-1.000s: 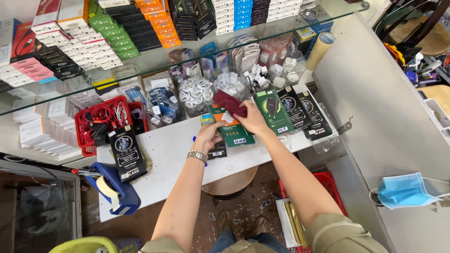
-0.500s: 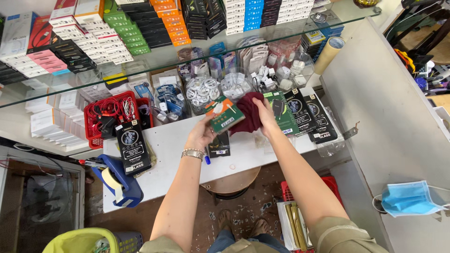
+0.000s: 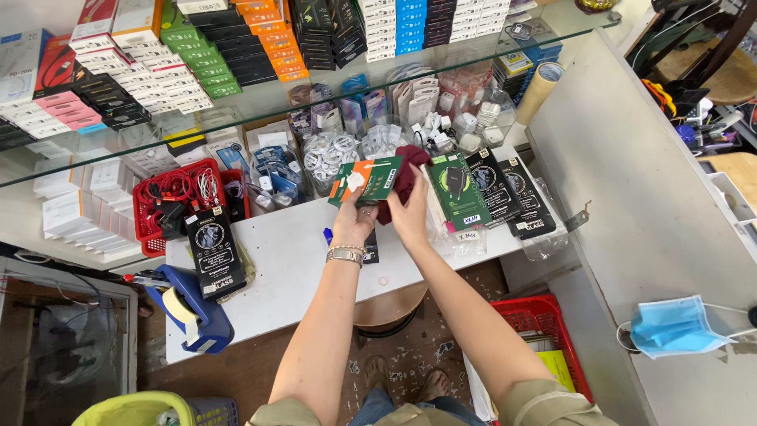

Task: The person retrieves various boxed electronics accessories from a glass display cabinet, places them on a counter, and then returns them to the cabinet. The items include screen protectors, charging cables, and power adapters. The person handles the items by hand, stacking them on the counter before restocking them.

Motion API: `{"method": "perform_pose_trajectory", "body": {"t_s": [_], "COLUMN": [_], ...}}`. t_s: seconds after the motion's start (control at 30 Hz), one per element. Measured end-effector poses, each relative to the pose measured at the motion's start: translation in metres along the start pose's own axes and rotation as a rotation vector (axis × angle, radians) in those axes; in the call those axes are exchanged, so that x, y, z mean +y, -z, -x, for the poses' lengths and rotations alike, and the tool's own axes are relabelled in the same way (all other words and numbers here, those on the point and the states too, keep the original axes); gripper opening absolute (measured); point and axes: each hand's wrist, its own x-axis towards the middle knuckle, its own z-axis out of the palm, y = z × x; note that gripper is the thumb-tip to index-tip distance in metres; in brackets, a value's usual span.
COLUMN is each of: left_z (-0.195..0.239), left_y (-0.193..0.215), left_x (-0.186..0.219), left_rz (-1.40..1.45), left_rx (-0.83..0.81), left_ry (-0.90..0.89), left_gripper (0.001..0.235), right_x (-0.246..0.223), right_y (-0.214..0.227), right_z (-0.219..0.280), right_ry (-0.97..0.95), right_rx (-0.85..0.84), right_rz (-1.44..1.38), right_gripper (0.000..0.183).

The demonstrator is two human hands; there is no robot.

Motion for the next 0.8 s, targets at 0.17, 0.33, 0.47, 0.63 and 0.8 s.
{"method": "perform_pose_trajectory", "body": {"t_s": [0.17, 0.33, 0.47, 0.63, 0.8], "left_z": [0.003, 0.005, 0.009, 0.023, 0.039], "left_y": [0.006, 0.006, 0.007, 0.024, 0.034], "left_x": [0.013, 0.007, 0.001, 0.036, 0.069], "left_rz": [0.006, -0.009, -0.112, -0.085, -0.51], "left_rx": [0.085, 0.016, 0.057, 0.094, 0.157], "left_ry": [0.02, -0.062, 0.002, -0.053, -0.13], "left_gripper": [0.03, 0.034, 0.031, 0.03, 0.036], "right_x": [0.007, -0.013, 0.005, 0.05, 0.079], "right_y": [0.027, 0.011, 0.004, 0.033, 0.052], "right_z": [-0.057, -0.017, -0.032, -0.038, -0.012], "right_ry": [-0.365, -0.262, -0.221, -0.477, -0.481], "right_rx": [0.083, -0.247, -0.104, -0.074, -0.475], "right_rz": [-0.368, -0.337, -0.255, -0.113, 0.591], "right_gripper": [0.054, 0.064, 0.062, 0.054, 0.06]}}
